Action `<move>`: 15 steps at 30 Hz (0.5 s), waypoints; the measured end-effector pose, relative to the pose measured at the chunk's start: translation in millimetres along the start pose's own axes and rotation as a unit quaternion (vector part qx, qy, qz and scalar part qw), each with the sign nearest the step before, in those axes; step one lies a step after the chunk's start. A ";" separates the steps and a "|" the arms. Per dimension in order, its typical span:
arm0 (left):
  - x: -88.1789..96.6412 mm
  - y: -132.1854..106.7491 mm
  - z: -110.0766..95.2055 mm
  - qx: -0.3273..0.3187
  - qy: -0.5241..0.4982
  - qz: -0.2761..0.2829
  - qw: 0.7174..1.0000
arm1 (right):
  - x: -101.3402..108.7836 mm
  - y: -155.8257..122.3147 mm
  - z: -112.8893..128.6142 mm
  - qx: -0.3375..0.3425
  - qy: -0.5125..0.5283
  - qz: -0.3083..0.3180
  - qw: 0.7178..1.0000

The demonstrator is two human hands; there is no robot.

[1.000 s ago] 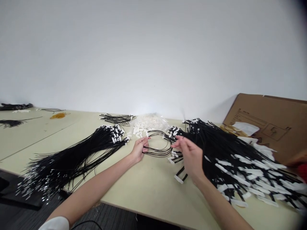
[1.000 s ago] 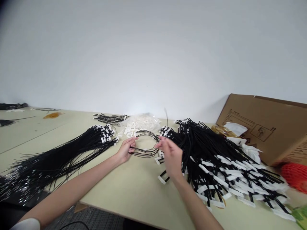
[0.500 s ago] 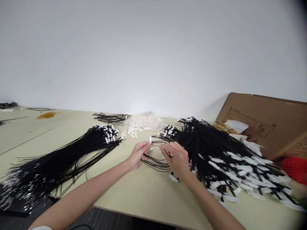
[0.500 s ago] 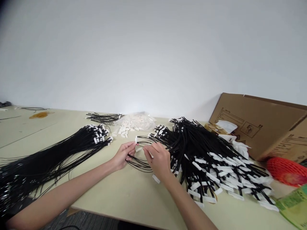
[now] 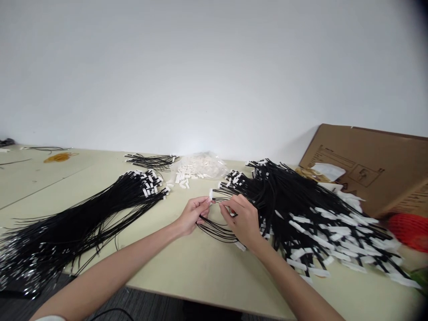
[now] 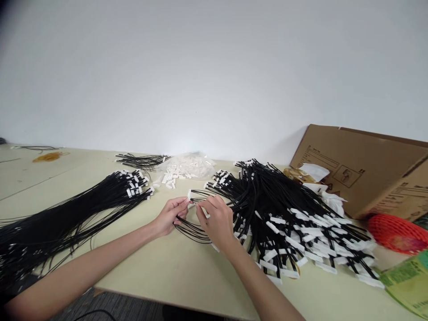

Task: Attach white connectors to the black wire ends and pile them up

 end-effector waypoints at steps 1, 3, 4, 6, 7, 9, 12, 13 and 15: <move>0.1 0.0 0.0 0.000 0.001 -0.001 1.000 | -0.1 -0.1 -0.4 -0.003 0.004 0.001 1.000; 0.4 0.0 0.0 0.000 0.004 -0.004 1.000 | -0.3 -0.2 -1.5 -0.012 0.017 0.004 1.000; 0.5 0.1 0.2 0.000 0.005 -0.005 1.000 | -0.3 -0.2 -2.0 -0.017 0.024 0.006 1.000; 0.9 0.4 0.6 0.002 0.009 -0.005 1.000 | -0.5 -0.2 -3.2 -0.027 0.035 0.013 0.999; 1.1 0.5 0.8 0.003 0.012 -0.003 1.000 | -0.7 -0.2 -3.7 -0.032 0.038 0.018 0.999; 1.5 0.9 1.2 0.003 0.015 0.000 1.000 | -1.1 -0.3 -4.6 -0.039 0.040 0.027 0.998; 2.0 1.4 1.6 0.001 0.020 0.007 1.000 | -1.3 -0.6 -5.1 -0.044 0.046 0.031 0.997; 2.1 1.6 1.8 0.000 0.022 0.010 1.000 | -1.3 -0.7 -5.1 -0.045 0.048 0.032 0.997; 2.1 1.9 2.0 0.000 0.026 0.016 1.000 | -1.5 -0.9 -5.0 -0.046 0.049 0.034 0.997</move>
Point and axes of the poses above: each hand's wrist, its own y-axis towards the middle knuckle, its own x-axis out of the back of the hand, z = x × y, the point moved 4 cm from there along y, towards the middle knuckle, and after that the axes turned 11 degrees about x, right-handed, at the moved point
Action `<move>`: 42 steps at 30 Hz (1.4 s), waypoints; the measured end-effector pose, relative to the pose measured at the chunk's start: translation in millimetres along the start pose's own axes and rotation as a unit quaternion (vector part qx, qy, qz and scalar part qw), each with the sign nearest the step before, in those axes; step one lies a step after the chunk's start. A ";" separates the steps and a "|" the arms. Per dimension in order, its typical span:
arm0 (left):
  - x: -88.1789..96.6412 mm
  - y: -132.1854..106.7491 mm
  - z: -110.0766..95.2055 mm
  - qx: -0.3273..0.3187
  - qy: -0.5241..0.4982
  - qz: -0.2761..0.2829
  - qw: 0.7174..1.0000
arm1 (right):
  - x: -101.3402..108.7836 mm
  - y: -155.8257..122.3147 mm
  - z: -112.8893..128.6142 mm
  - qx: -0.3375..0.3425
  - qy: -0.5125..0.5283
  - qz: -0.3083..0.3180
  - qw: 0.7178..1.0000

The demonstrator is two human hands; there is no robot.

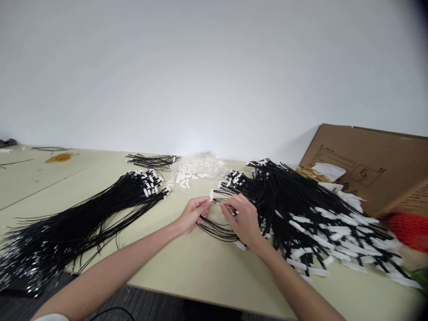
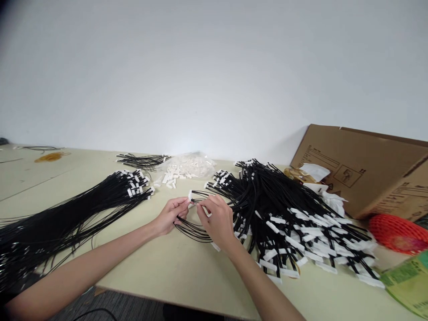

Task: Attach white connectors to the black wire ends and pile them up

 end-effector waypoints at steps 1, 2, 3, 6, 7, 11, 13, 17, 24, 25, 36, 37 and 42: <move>0.1 0.1 0.0 -0.001 0.002 0.002 1.000 | -0.1 -0.1 0.1 -0.001 0.000 0.002 1.000; 0.2 0.2 0.1 -0.002 0.003 0.003 1.000 | -0.3 -0.1 0.3 -0.001 0.001 0.003 1.000; 0.3 0.3 0.1 -0.002 0.004 0.004 1.000 | -0.4 -0.1 0.6 -0.001 0.002 0.003 1.000; 0.1 -0.1 0.6 0.001 0.009 0.005 1.000 | -0.3 0.0 0.9 -0.003 0.006 0.000 1.000; -0.3 -0.4 0.9 0.002 0.012 0.006 1.000 | -0.2 0.0 1.0 -0.003 0.007 -0.001 1.000; -3.1 -2.4 2.7 0.000 0.007 0.009 1.000 | 0.0 0.2 1.9 0.000 0.014 -0.002 1.000; -4.4 -3.3 3.5 -0.005 0.002 0.006 1.000 | -0.3 0.5 2.6 0.005 0.018 0.002 1.000; -5.2 -3.9 4.4 -0.009 0.004 -0.010 1.000 | -1.3 0.9 3.1 0.013 0.021 0.007 1.000; -7.8 -4.3 3.4 -0.008 -0.001 -0.018 1.000 | -4.5 -0.1 -0.1 0.001 0.022 -0.009 1.000; -8.6 -4.5 3.1 -0.007 -0.001 -0.016 1.000 | -4.7 -0.2 -0.2 0.000 0.021 -0.012 1.000; -9.9 -8.9 2.8 -0.048 0.083 -0.031 0.995 | -1.6 0.9 0.0 -0.039 0.090 -0.014 0.995; -10.0 -9.6 3.6 -0.052 0.093 -0.034 0.994 | -1.4 1.1 -0.2 -0.040 0.100 -0.013 0.994; -8.8 -9.6 4.0 -0.054 0.138 -0.051 0.988 | -4.4 2.6 -2.1 -0.035 0.117 -0.001 0.992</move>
Point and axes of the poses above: each hand's wrist, its own y-axis towards the middle knuckle, its own x-axis out of the back of the hand, z = x × y, the point moved 4 cm from there along y, towards the middle knuckle, and after that the axes turned 11 degrees about x, right-handed, at the moved point
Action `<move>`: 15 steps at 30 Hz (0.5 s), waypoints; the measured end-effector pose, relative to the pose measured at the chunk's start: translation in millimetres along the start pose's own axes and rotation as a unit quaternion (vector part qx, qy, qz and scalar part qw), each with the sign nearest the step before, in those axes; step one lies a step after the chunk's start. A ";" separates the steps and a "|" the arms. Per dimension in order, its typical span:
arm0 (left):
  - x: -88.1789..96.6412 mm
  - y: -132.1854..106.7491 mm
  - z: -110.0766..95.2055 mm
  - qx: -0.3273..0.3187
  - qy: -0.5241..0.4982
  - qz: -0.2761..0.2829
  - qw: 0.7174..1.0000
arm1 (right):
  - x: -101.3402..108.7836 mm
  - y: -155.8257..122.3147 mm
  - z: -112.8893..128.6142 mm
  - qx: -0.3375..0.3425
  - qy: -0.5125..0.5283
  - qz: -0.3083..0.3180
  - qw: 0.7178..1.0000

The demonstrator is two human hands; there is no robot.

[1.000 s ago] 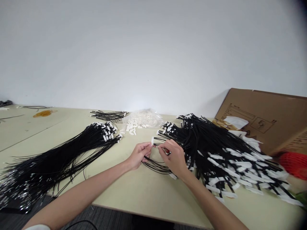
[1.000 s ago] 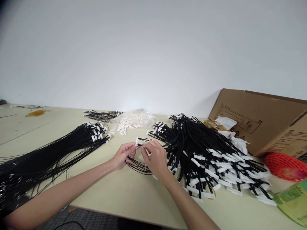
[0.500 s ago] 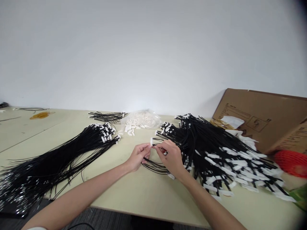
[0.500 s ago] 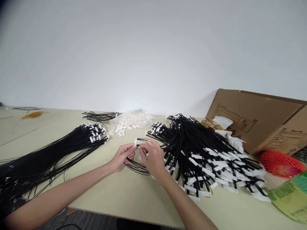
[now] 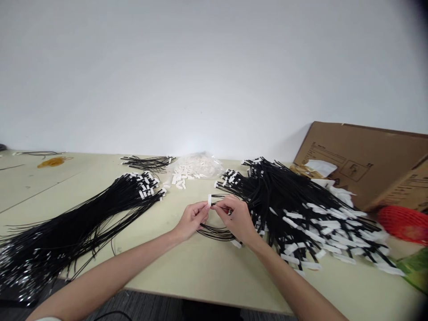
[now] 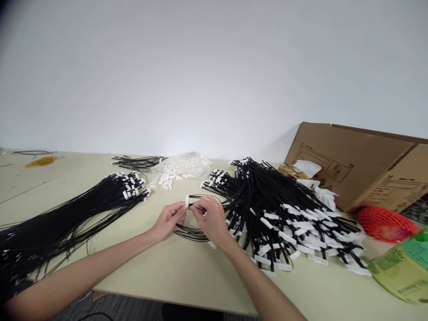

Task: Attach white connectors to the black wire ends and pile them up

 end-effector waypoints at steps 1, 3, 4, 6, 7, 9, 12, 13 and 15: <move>0.6 1.3 -0.9 -0.001 0.006 -0.002 1.000 | -0.9 0.3 -0.7 0.003 -0.007 0.004 1.000; 2.1 4.5 -3.1 -0.006 0.007 -0.004 1.000 | -1.1 1.1 -1.6 0.016 -0.038 0.001 0.999; 2.9 6.1 -4.1 -0.009 0.005 -0.004 1.000 | -0.3 1.6 -1.7 0.027 -0.061 -0.003 0.998; 4.3 8.4 -5.2 -0.012 0.008 -0.005 1.000 | 2.0 2.2 -0.9 0.057 -0.118 -0.004 0.991; 4.8 9.0 -5.0 -0.011 0.014 -0.003 1.000 | 2.9 2.3 -0.2 0.073 -0.143 0.004 0.987; 5.4 9.4 -3.5 -0.006 0.027 0.003 1.000 | 3.7 1.7 0.6 0.097 -0.179 0.027 0.979; 7.0 10.3 -1.3 -0.003 0.043 0.001 0.999 | 3.4 1.1 0.4 0.083 -0.179 0.036 0.980; 8.0 11.1 -1.6 -0.007 0.053 -0.006 0.999 | 3.4 1.7 0.2 0.064 -0.160 0.025 0.985; 11.7 13.3 -5.1 -0.027 0.085 -0.030 0.996 | 5.1 4.5 -1.0 -0.001 -0.085 -0.017 0.996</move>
Point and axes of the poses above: each hand's wrist, its own y-axis towards the middle knuckle, its own x-axis out of the back of the hand, z = x × y, the point moved 4 cm from there along y, towards the middle knuckle, and after that the axes turned 11 degrees about x, right-handed, at the moved point
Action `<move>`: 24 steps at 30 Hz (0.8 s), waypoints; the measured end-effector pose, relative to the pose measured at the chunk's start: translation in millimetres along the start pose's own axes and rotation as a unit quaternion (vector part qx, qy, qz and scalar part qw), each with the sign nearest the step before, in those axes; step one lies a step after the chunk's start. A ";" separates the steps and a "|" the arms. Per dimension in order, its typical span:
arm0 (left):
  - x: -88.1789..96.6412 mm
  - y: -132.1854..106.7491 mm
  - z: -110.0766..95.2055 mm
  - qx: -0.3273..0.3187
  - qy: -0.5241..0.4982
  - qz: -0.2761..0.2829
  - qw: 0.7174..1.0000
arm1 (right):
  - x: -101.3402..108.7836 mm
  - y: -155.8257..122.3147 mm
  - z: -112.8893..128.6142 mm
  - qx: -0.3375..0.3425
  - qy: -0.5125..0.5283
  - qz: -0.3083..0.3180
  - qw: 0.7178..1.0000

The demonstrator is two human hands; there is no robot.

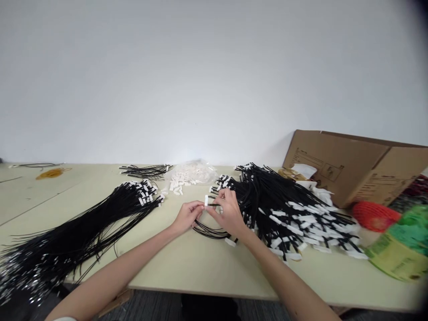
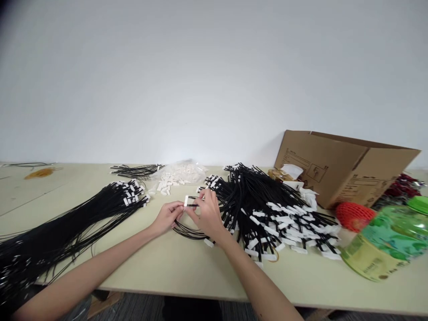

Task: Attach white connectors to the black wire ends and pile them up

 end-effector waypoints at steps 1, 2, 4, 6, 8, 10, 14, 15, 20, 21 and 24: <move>3.6 1.6 -2.8 -0.016 0.018 -0.017 1.000 | 2.7 1.8 -1.8 -0.048 0.054 -0.030 0.997; 8.2 3.4 -6.3 -0.036 0.036 -0.032 0.998 | 7.3 3.3 -4.4 -0.103 0.117 -0.064 0.986; 20.0 7.2 -14.2 -0.076 0.069 -0.047 0.994 | 24.7 4.6 -10.8 -0.205 0.245 -0.146 0.936; 35.3 11.9 -20.7 -0.092 0.095 -0.059 0.989 | 54.4 4.9 -16.2 -0.263 0.343 -0.217 0.876; 52.4 18.5 -23.9 -0.062 0.087 -0.087 0.991 | 92.9 6.8 -18.5 -0.267 0.413 -0.255 0.833; 64.1 26.0 -28.3 -0.028 0.033 -0.105 0.994 | 127.2 11.0 -16.0 -0.283 0.459 -0.220 0.813; 62.6 46.2 -55.0 -0.033 -0.065 -0.064 0.995 | 170.2 24.7 7.3 -0.302 0.463 -0.179 0.814; 61.9 52.1 -64.1 -0.038 -0.080 -0.068 0.994 | 175.1 27.4 15.6 -0.296 0.459 -0.186 0.817; 57.8 77.8 -97.0 -0.084 -0.091 -0.089 0.988 | 180.3 13.8 43.8 -0.293 0.441 -0.136 0.837; 53.4 81.7 -97.3 -0.085 -0.081 -0.087 0.989 | 183.4 6.1 44.1 -0.299 0.426 -0.130 0.844; 27.2 91.9 -90.7 -0.089 -0.048 -0.069 0.992 | 201.2 -14.8 40.6 -0.305 0.361 -0.110 0.874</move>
Point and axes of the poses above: each hand's wrist, its own y-axis towards the middle knuckle, its own x-axis out of the back of the hand, z = x × y, the point moved 4 cm from there along y, towards the middle knuckle, and after that the axes turned 11 degrees about x, right-handed, at the moved point
